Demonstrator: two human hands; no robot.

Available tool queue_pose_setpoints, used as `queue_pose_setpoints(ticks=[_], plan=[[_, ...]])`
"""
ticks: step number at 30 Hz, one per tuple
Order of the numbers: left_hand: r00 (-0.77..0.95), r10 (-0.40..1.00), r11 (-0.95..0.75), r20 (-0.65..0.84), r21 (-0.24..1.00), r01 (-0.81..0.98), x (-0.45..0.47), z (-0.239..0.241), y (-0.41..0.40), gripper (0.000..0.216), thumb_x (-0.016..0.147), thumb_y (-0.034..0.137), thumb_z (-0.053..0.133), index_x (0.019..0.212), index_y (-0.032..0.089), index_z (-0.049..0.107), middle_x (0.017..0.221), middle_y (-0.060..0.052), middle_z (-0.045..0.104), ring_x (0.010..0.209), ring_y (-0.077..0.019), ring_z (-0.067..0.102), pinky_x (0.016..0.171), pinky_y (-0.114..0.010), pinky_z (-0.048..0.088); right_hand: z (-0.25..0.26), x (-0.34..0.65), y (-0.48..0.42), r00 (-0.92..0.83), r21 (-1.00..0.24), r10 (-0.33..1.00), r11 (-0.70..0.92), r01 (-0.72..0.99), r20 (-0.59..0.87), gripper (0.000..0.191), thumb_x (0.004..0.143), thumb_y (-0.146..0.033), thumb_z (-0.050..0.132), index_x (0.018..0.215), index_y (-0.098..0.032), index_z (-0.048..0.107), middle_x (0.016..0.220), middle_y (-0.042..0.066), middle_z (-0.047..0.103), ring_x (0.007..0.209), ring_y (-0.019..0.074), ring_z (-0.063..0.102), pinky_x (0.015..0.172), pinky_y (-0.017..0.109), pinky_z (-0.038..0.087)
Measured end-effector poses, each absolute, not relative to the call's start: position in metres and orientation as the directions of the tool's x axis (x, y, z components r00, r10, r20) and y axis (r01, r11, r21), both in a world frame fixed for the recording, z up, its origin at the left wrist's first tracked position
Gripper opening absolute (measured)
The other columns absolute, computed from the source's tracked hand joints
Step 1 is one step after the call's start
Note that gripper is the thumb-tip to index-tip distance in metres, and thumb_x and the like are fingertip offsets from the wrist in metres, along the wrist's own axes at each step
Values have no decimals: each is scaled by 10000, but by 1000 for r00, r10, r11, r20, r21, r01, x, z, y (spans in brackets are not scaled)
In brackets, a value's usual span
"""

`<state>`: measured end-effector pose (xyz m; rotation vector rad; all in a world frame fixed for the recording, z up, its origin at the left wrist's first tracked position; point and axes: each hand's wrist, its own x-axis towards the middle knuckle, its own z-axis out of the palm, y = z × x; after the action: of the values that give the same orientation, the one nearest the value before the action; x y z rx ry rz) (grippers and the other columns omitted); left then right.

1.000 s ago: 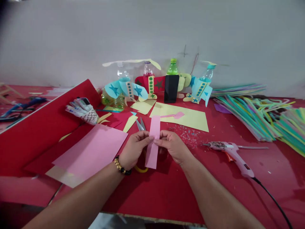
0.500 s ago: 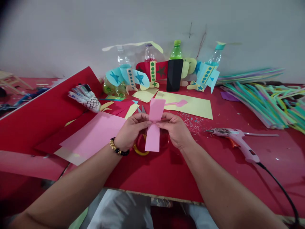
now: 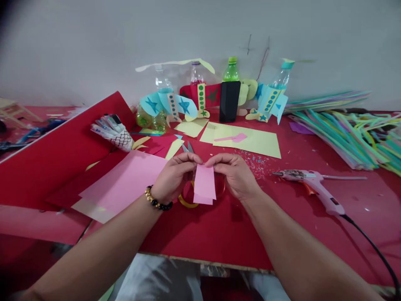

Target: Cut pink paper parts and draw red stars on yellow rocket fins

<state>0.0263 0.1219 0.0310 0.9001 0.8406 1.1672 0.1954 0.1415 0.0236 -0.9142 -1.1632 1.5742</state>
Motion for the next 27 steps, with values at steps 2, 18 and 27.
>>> queue_pose_setpoints(ticks=[2,18,27], plan=[[193,978,148,-79,914,-378,27,32,121,48,704,151,639,750,145,651,607,30,562,531,-61,500,507,-166,416,23,196,142,-289,-960,957,-101,-262,-21,143,627,-121,670,680,-220,757,654,-4,689,592,112,575,566,242,431],[175,982,139,-78,918,-371,27,28,123,219,662,219,811,771,137,639,680,8,635,537,-66,532,517,-196,409,21,199,143,-258,-986,960,71,-153,110,244,664,-75,609,723,-242,777,704,-22,721,605,84,567,625,232,437],[126,992,64,-24,944,-325,27,29,124,287,647,227,829,836,131,636,606,36,602,549,-65,545,561,-192,434,24,198,143,-294,-980,952,23,-198,82,173,720,-155,667,840,-221,772,819,12,729,740,121,630,701,247,473]])
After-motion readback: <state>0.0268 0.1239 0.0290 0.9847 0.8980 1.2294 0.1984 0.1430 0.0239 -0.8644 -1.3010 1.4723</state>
